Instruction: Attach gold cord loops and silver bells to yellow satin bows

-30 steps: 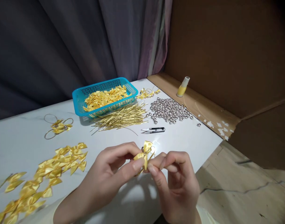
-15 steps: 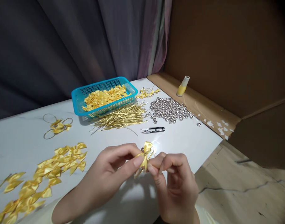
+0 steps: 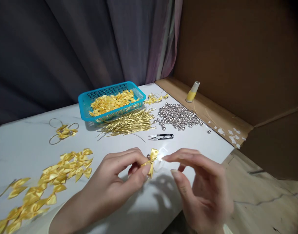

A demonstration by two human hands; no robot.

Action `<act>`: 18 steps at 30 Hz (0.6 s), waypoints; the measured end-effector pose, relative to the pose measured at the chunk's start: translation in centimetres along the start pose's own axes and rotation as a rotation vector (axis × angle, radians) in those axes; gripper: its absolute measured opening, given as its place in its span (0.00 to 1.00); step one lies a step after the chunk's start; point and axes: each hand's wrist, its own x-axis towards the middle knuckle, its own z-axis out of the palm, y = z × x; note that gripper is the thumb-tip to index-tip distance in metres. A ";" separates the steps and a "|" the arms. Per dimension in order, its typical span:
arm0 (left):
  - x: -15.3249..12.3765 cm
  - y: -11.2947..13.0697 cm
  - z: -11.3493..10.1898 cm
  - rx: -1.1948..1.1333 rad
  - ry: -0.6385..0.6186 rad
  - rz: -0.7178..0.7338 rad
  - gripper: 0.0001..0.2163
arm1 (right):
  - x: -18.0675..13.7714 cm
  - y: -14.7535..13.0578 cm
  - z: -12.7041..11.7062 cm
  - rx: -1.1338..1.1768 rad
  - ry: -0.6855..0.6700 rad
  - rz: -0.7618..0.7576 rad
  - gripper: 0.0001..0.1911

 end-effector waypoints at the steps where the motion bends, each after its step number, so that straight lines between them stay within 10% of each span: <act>1: 0.0 0.0 -0.1 0.029 -0.017 0.021 0.10 | 0.5 -0.1 -0.5 -0.040 -0.036 -0.059 0.19; 9: 0.1 -0.4 -0.4 0.173 -0.110 0.192 0.08 | 4.7 -0.7 -1.0 -0.284 -0.622 -0.184 0.08; 18: -0.2 0.1 -1.2 0.289 -0.136 0.253 0.09 | 6.6 -0.5 -1.7 -0.257 -0.544 -0.040 0.12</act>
